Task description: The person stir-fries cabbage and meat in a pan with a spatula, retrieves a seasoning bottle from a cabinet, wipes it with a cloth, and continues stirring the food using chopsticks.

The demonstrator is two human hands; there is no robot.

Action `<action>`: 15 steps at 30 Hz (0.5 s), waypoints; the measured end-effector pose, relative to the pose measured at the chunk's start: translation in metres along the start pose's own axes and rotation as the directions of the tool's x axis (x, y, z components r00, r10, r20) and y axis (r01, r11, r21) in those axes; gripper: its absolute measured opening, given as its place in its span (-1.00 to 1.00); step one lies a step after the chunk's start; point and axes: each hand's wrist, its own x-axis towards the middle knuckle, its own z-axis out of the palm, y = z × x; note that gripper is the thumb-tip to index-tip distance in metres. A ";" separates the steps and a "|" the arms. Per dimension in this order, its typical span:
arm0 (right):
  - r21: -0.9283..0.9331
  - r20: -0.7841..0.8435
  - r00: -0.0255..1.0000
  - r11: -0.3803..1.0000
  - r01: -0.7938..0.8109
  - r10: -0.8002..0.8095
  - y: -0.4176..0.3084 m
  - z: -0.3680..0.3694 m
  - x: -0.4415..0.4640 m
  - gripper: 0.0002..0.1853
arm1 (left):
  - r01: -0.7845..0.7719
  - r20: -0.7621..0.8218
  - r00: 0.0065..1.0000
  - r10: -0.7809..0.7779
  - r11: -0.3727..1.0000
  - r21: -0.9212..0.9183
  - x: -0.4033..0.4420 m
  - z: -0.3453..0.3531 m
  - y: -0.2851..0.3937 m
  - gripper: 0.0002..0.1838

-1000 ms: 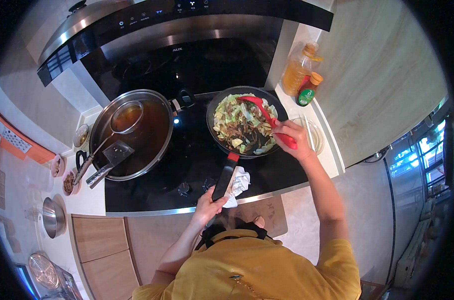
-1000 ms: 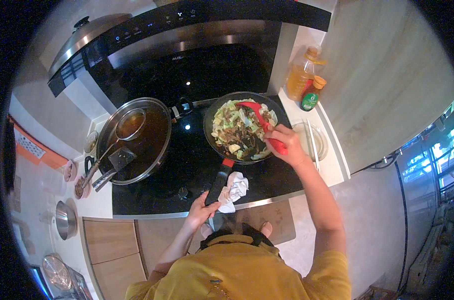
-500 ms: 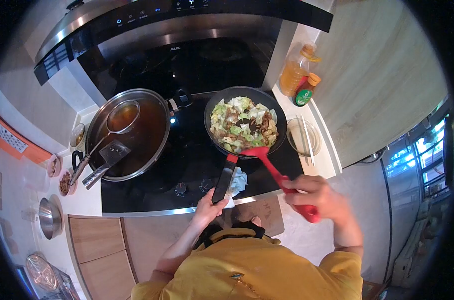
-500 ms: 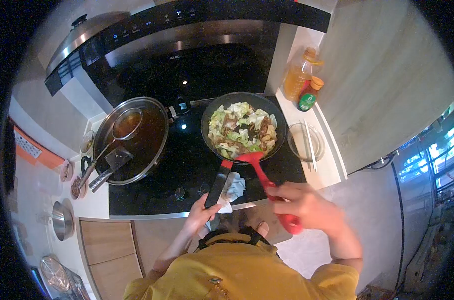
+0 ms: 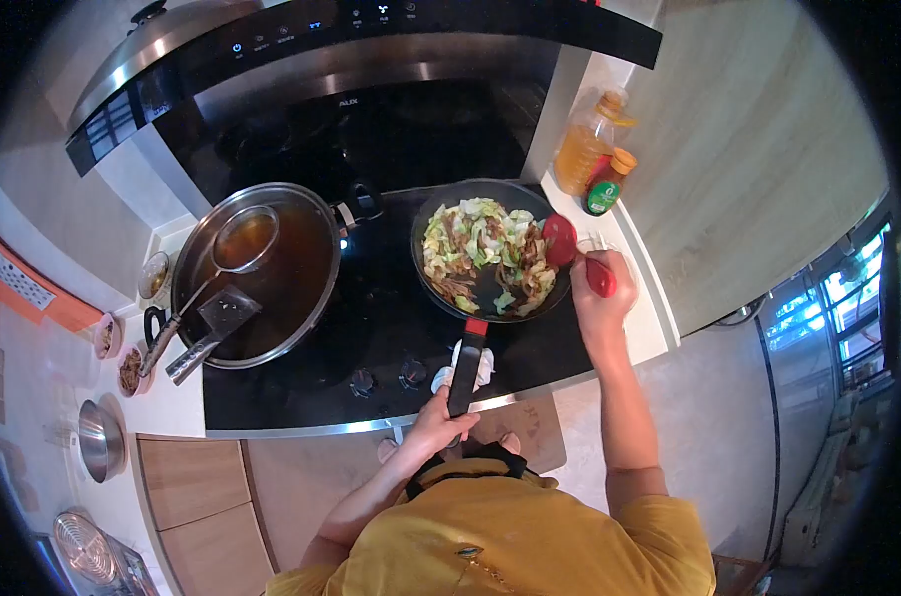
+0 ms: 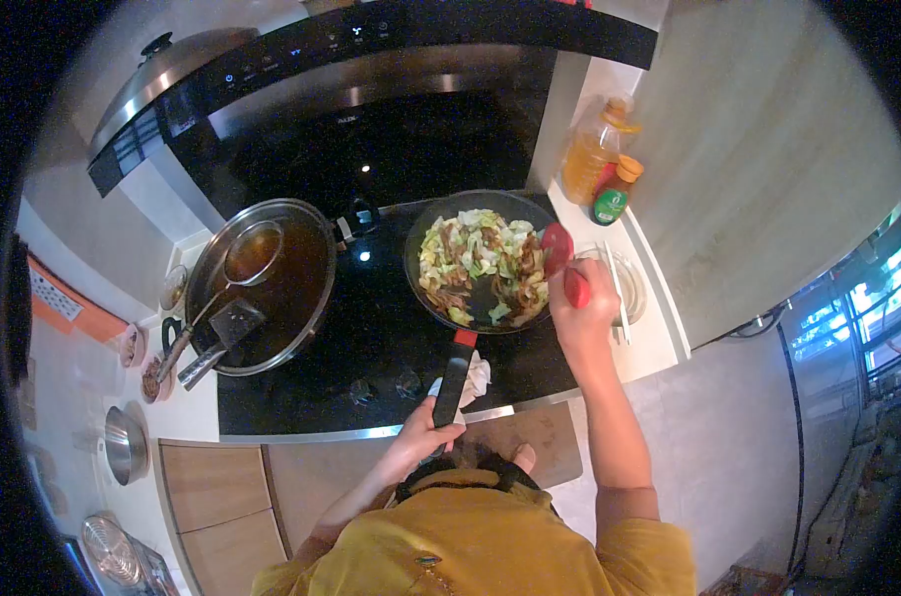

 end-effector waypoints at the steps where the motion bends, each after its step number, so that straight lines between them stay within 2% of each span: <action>1: 0.004 -0.003 1.000 1.000 0.002 -0.002 0.017 0.015 -0.008 -0.88 | -0.025 0.010 1.000 0.025 0.999 0.025 0.001 -0.002 -0.001 -0.56; 2: 0.296 -0.041 0.975 0.935 -0.197 0.218 0.036 0.030 -0.015 -0.91 | -0.009 0.016 1.000 0.008 0.999 0.047 -0.001 -0.002 0.005 -0.56; 3: 0.562 -0.005 0.903 0.748 -0.352 0.429 0.052 0.042 -0.020 -0.93 | -0.013 0.007 1.000 0.013 0.999 0.045 -0.004 -0.002 0.011 -0.56; 4: 0.653 0.014 0.869 0.653 -0.383 0.494 0.061 0.051 -0.021 -0.90 | -0.007 0.018 1.000 0.006 0.998 0.058 -0.006 -0.002 0.019 -0.55; 5: 0.658 0.018 0.871 0.650 -0.380 0.490 0.070 0.056 -0.022 -0.90 | -0.001 0.031 1.000 -0.002 0.997 0.071 -0.007 -0.002 0.022 -0.55; 7: 0.769 0.138 0.805 0.449 -0.454 0.577 0.081 0.059 -0.021 -0.86 | 0.003 0.030 1.000 -0.006 0.997 0.082 -0.006 -0.002 0.021 -0.54; 8: 0.773 0.206 0.785 0.395 -0.497 0.584 0.088 0.059 -0.020 -0.83 | -0.005 0.039 0.999 0.002 0.997 0.080 -0.005 -0.003 0.020 -0.54; 9: 0.774 0.206 0.785 0.393 -0.496 0.584 0.093 0.056 -0.018 -0.83 | -0.014 0.049 0.999 0.010 0.997 0.079 -0.003 -0.003 0.019 -0.54; 11: 0.785 0.370 0.802 0.304 -0.540 0.470 0.102 0.053 -0.016 -0.83 | -0.011 0.042 0.999 0.007 0.996 0.084 -0.001 -0.003 0.014 -0.54; 12: 0.789 0.369 0.802 0.298 -0.538 0.470 0.101 0.046 -0.014 -0.83 | -0.005 0.036 0.999 0.002 0.996 0.084 0.001 -0.003 0.011 -0.55; 14: 0.733 0.437 0.863 0.455 -0.506 0.254 0.086 0.021 -0.008 -0.87 | -0.025 0.033 0.999 0.023 0.998 0.053 0.006 -0.005 -0.001 -0.55; 15: 0.734 0.441 0.860 0.448 -0.511 0.257 0.081 0.010 -0.004 -0.87 | -0.044 0.037 0.998 0.043 0.999 0.018 0.007 -0.005 -0.005 -0.55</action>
